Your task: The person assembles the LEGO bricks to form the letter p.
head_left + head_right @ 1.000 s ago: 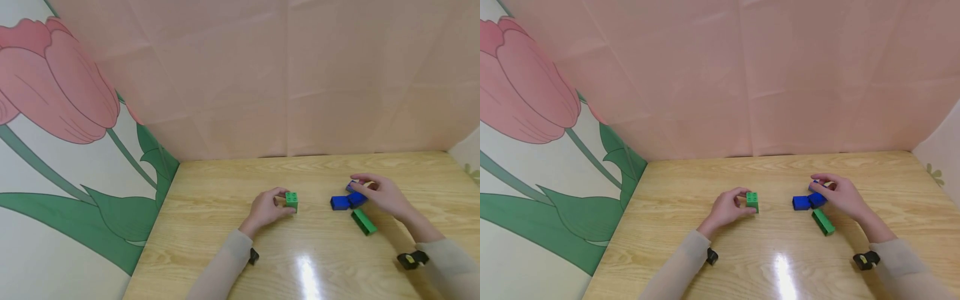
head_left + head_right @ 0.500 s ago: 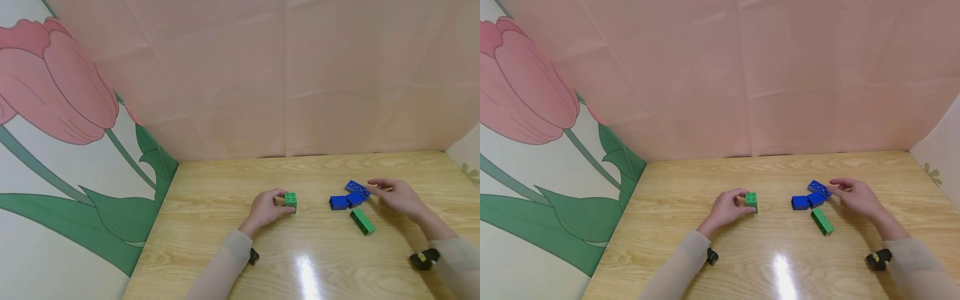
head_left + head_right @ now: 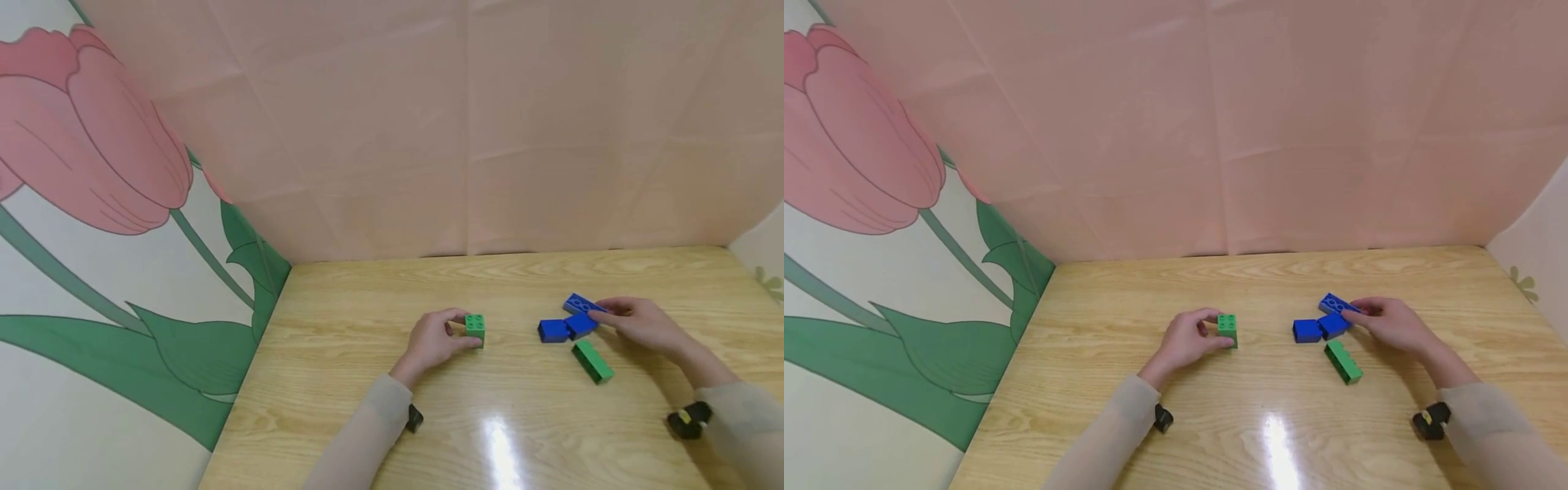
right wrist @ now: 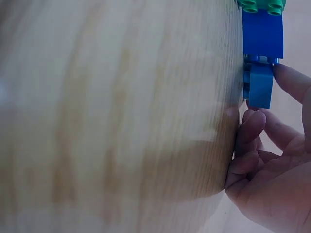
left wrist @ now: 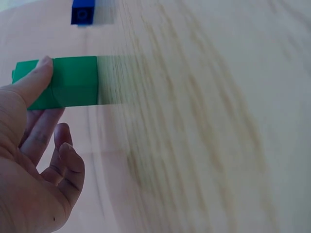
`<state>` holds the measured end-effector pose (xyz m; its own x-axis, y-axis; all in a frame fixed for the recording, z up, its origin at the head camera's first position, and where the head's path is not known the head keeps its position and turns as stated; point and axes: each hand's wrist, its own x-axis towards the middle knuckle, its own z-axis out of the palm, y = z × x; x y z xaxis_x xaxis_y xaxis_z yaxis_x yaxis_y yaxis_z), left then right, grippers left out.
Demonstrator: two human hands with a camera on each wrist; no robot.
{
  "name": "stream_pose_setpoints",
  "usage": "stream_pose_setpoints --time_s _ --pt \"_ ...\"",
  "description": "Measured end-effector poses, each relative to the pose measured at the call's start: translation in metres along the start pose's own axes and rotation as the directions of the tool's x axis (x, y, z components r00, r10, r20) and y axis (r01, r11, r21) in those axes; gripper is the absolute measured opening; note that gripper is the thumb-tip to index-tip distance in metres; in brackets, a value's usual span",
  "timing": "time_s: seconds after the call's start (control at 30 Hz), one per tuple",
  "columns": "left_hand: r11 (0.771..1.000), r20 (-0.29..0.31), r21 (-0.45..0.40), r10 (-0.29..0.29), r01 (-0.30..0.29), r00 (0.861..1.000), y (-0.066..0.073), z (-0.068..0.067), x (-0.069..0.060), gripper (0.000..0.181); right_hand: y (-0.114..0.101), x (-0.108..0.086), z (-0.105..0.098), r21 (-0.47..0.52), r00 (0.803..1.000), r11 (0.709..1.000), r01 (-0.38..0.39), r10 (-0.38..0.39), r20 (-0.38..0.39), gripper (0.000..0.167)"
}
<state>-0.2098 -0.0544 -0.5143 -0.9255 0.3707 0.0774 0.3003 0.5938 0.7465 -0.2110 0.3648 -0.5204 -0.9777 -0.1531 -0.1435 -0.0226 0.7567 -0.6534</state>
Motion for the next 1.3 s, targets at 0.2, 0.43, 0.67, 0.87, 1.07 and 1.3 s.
stream_pose_setpoints --time_s 0.2,0.43,0.67,0.87,1.07,1.3 --pt "1.000 0.005 -0.019 -0.003 0.003 1.000 -0.0005 0.0004 -0.0004 0.040 -0.0003 0.0015 -0.0009 -0.012 1.000 1.000 -0.010 0.011 0.011 0.073" --pt "1.000 0.005 -0.016 0.000 0.000 1.000 0.0002 0.0008 -0.0006 0.038 -0.0012 0.0022 -0.0024 -0.003 1.000 1.000 -0.014 0.014 0.024 0.072" --pt "1.000 0.001 -0.031 -0.001 0.001 1.000 -0.0016 0.0025 -0.0002 0.038 0.0007 0.0028 -0.0015 0.016 1.000 1.000 -0.015 0.015 0.008 0.069" --pt "0.999 -0.010 -0.034 0.025 -0.025 1.000 -0.0062 0.0052 0.0005 0.036 0.0036 0.0025 -0.0004 0.018 1.000 1.000 -0.001 0.001 -0.013 0.065" --pt "0.999 -0.012 -0.044 0.028 -0.029 1.000 -0.0057 0.0050 0.0002 0.036 0.0017 0.0017 -0.0026 0.026 0.999 1.000 0.012 -0.011 -0.035 0.060" --pt "0.999 -0.006 -0.033 0.021 -0.021 1.000 -0.0037 0.0041 0.0000 0.037 0.0004 0.0012 -0.0036 0.020 0.994 0.999 0.025 -0.023 -0.108 0.051"
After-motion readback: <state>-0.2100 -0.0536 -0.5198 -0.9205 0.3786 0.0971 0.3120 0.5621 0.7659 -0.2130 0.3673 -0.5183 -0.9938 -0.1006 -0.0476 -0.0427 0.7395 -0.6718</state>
